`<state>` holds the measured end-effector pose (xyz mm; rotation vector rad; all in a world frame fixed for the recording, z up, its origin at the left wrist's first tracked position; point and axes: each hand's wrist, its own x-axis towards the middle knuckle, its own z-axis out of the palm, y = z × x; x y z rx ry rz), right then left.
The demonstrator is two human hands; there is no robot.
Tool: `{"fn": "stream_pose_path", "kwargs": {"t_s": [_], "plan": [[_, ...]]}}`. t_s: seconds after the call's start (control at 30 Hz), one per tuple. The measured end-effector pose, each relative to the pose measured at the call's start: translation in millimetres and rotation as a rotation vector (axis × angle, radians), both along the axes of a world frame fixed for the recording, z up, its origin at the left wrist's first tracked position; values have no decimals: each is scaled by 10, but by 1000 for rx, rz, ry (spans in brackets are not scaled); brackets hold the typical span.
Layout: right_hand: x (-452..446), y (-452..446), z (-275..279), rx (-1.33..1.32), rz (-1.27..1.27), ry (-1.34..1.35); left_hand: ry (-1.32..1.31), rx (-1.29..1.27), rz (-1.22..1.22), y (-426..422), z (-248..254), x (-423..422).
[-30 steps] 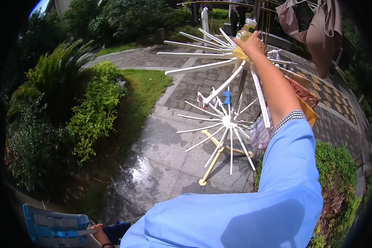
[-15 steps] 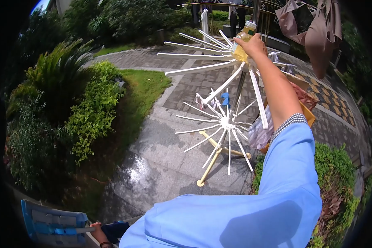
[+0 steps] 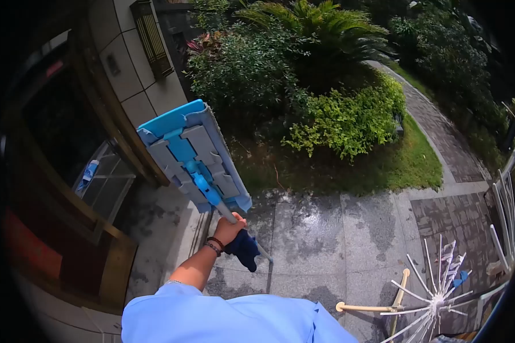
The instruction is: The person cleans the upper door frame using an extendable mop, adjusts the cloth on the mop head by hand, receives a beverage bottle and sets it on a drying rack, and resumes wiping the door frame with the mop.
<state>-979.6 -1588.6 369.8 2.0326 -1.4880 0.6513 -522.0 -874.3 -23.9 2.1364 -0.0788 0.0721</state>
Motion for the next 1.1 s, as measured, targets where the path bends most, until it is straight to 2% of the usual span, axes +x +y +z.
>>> {"fn": "stream_pose_path", "kwargs": {"t_s": [0.17, 0.2, 0.23, 0.27, 0.3, 0.37, 0.4, 0.53, 0.57, 0.6, 0.63, 0.67, 0.7, 0.77, 0.8, 0.83, 0.87, 0.93, 0.97, 1.0, 1.1], "plan": [[746, 1486, 495, -320, 534, -47, 18, -89, -94, 244, 1, 186], [1036, 1979, 452, -414, 581, -45, 36, -76, -97, 298, 8, 205], [1242, 2416, 383, -325, 636, -90, 56, -63, -98, 378, 24, 229], [1430, 2494, 165, -452, 689, -74, 60, -54, -84, 459, 2, 262], [1587, 2678, -209, -463, 534, 60, 66, -47, -70, 539, -40, 276], [2208, 3331, -948, 275, 1118, -359, 98, -168, -63, 765, -146, 325], [2576, 3445, -1400, 334, 1410, -330, 70, -164, -48, 895, -197, 373], [3871, 4829, -3165, 749, 1607, -438, 33, -258, -66, 1506, 160, 408], [4105, 5250, -3445, 831, 1639, -398, 40, -332, -63, 1702, 242, 461], [4282, 5674, -3606, 1011, 1690, -322, 51, -400, -59, 1922, 321, 510], [4486, 6036, -3833, 1329, 1681, -246, 60, -464, -61, 2113, 427, 552], [4667, 6369, -4069, 1264, 1732, -106, 19, -589, -86, 2270, 694, 502], [4831, 6675, -4286, 1186, 1779, 19, 41, -582, -53, 2471, 868, 519], [5095, 7144, -4655, 1360, 1761, 279, 53, -640, 3, 2832, 1208, 518], [5137, 7308, -4579, 1438, 1648, 506, -9, -669, -5, 3029, 1296, 558], [5272, 7419, -4747, 1355, 1522, 659, -24, -673, 9, 3236, 1396, 563], [5391, 7484, -5068, 1165, 1595, 417, -11, -756, 31, 3413, 1503, 581], [5711, 7429, -5178, 1187, 1622, 419, 24, -877, 80, 3775, 1551, 696], [5931, 7329, -5529, 1086, 1761, 501, -15, -881, 140, 3879, 1638, 712], [6097, 7170, -5771, 1096, 1864, 384, -53, -864, 182, 4033, 1691, 779], [6482, 7090, -5791, 1142, 1746, 530, -104, -855, 286, 4448, 1909, 980]]}}
